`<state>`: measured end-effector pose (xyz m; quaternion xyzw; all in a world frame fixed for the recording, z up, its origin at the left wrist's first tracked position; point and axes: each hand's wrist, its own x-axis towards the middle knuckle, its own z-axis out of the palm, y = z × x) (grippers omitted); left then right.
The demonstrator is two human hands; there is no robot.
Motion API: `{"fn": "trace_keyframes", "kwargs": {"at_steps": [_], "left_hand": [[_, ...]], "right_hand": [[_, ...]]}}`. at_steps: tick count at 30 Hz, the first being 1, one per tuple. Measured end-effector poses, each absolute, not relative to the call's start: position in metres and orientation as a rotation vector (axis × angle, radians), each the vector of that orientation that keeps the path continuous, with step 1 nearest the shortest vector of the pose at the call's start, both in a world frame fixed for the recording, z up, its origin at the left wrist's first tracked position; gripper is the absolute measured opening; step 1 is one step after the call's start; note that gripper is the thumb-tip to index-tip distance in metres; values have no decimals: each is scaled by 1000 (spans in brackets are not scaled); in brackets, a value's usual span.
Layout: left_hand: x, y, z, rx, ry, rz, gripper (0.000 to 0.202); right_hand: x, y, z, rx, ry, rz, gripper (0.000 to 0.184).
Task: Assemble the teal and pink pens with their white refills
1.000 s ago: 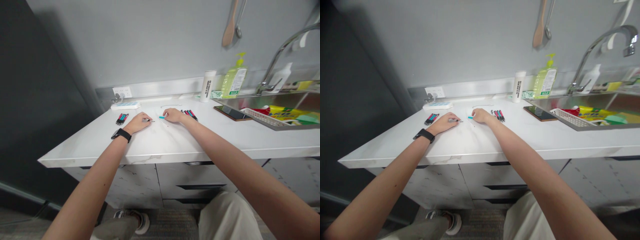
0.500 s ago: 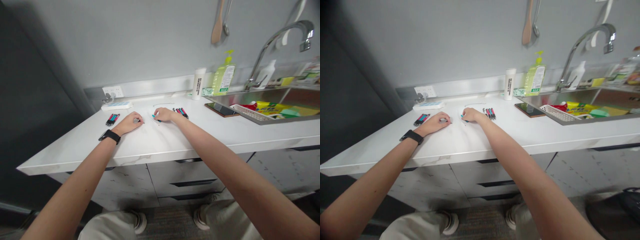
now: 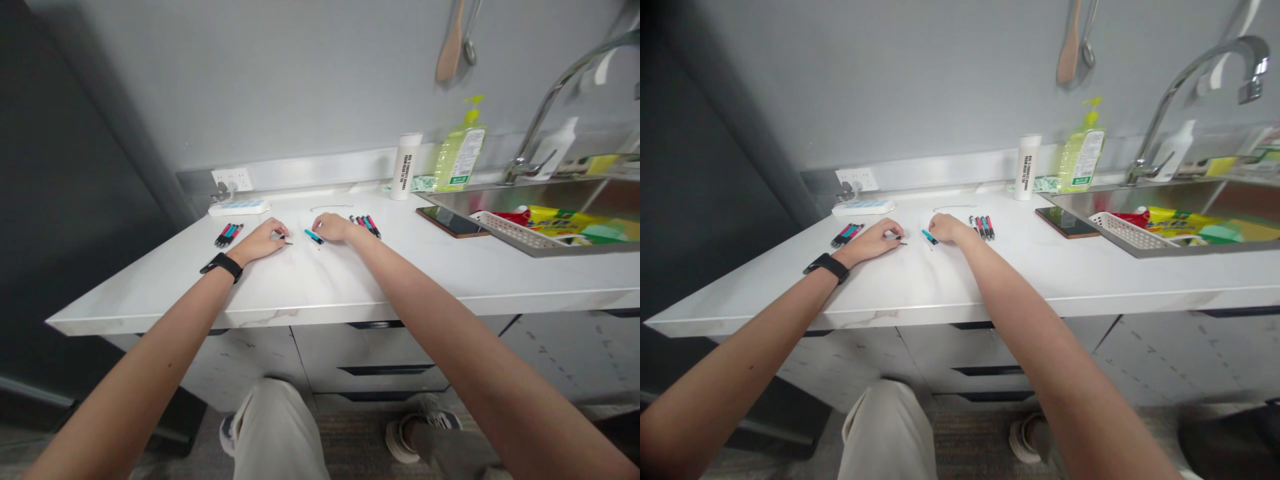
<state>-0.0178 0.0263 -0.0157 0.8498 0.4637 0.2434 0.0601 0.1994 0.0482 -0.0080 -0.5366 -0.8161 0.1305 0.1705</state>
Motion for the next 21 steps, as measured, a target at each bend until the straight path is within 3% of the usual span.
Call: {"fn": "trace_keyframes", "kwargs": {"at_steps": [11,21], "left_hand": [[-18,27,-17,2590,1302,734,14],[-19,20,-17,2579,1305,827,13]], "right_hand": [[198,43,-6,-1493,-2296,376,28],[187,40,-13,-1067,-2460,345,26]]}}
